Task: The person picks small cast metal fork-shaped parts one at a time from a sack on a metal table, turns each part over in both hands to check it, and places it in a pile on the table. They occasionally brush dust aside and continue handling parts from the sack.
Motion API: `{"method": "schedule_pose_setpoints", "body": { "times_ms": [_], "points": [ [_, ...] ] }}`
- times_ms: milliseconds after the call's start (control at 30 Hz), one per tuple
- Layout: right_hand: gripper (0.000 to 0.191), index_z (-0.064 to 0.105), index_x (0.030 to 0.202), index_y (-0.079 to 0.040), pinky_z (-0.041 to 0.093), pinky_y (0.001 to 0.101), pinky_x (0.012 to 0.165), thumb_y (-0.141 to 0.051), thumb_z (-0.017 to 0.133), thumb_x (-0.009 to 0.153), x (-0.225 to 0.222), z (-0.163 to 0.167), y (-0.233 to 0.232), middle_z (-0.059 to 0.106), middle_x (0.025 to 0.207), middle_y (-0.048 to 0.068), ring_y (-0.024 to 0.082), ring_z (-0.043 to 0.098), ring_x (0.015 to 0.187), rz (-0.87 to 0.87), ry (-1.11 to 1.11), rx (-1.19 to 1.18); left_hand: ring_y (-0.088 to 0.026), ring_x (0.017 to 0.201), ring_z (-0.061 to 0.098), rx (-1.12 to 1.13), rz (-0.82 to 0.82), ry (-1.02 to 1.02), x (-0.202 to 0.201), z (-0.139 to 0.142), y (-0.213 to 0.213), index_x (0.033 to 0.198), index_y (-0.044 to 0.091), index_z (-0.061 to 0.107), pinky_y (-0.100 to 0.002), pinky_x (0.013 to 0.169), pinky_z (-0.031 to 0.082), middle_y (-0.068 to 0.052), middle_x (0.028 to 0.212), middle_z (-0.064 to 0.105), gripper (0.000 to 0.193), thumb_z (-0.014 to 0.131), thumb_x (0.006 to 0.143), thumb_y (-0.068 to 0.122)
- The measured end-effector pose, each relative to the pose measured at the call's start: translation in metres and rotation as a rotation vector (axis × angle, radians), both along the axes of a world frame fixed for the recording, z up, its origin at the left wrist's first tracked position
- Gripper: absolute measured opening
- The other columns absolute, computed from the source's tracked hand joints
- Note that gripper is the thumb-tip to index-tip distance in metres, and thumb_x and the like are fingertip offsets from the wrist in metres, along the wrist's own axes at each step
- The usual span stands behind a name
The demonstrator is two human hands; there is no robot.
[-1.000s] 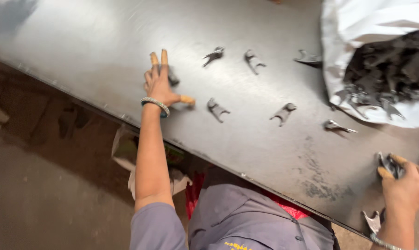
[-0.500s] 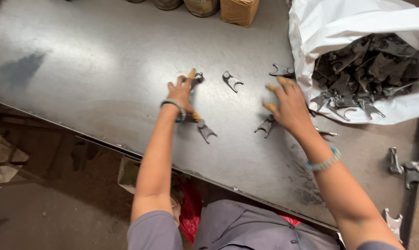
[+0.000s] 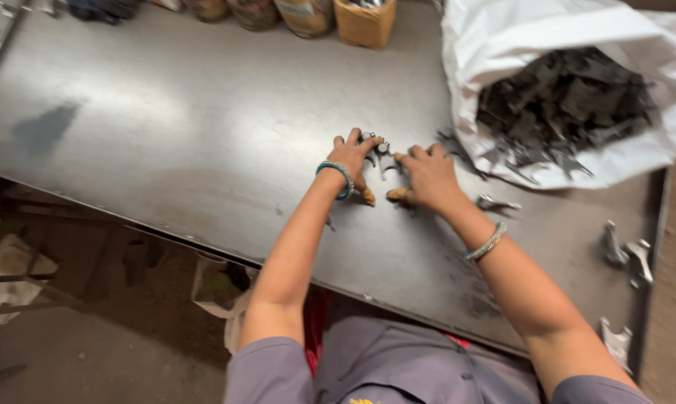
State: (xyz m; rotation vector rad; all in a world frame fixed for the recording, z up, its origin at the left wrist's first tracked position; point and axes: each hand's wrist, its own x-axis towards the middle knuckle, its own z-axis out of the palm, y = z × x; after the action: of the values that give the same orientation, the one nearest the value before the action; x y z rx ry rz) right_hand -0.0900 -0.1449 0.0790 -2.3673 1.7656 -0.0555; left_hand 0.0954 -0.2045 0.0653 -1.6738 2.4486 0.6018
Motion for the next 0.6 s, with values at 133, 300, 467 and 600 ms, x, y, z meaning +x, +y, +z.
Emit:
{"method": "schedule_pose_setpoints", "body": {
  "times_ms": [133,300,467,600],
  "points": [
    [0.061,0.065,0.132,-0.012,0.048,0.0492,0.09,-0.041,0.079,0.08,-0.028,-0.036,0.065,0.062,0.129,0.011,0.037,0.054,0.114,0.045,-0.129,-0.245,-0.047,0.124,0.043,0.05,-0.138,0.029,-0.024,-0.02,0.045,0.152,0.036,0.037,-0.048,0.102,0.052,-0.01,0.151,0.035,0.131,0.105,0.04,0.036],
    [0.061,0.064,0.127,-0.004,0.047,0.0458,0.089,-0.032,0.08,0.076,-0.07,-0.049,0.13,0.063,0.126,0.011,0.033,0.055,0.112,0.085,-0.213,-0.149,-0.05,0.121,0.046,-0.018,-0.269,0.175,-0.045,-0.033,0.117,0.153,0.036,0.038,-0.051,0.099,0.053,-0.014,0.151,0.04,0.116,0.098,0.054,0.04],
    [0.039,0.069,0.118,-0.016,0.047,0.0419,0.099,-0.019,0.078,0.081,-0.125,-0.031,0.135,0.067,0.121,0.003,0.028,0.056,0.112,-0.031,-0.339,-0.253,-0.046,0.13,0.049,-0.205,-0.119,0.448,-0.023,-0.032,0.139,0.154,0.038,0.04,-0.058,0.102,0.046,-0.016,0.156,0.04,0.112,0.095,0.057,0.05],
    [0.046,0.07,0.117,-0.013,0.042,0.0443,0.094,-0.009,0.074,0.071,-0.135,-0.033,0.112,0.069,0.126,0.006,0.028,0.058,0.117,-0.065,-0.23,-0.471,-0.047,0.133,0.04,-0.301,0.537,0.0,0.032,-0.028,0.136,0.15,0.03,0.047,-0.062,0.095,0.044,-0.016,0.157,0.036,0.101,0.093,0.063,0.052]
  ]
}}
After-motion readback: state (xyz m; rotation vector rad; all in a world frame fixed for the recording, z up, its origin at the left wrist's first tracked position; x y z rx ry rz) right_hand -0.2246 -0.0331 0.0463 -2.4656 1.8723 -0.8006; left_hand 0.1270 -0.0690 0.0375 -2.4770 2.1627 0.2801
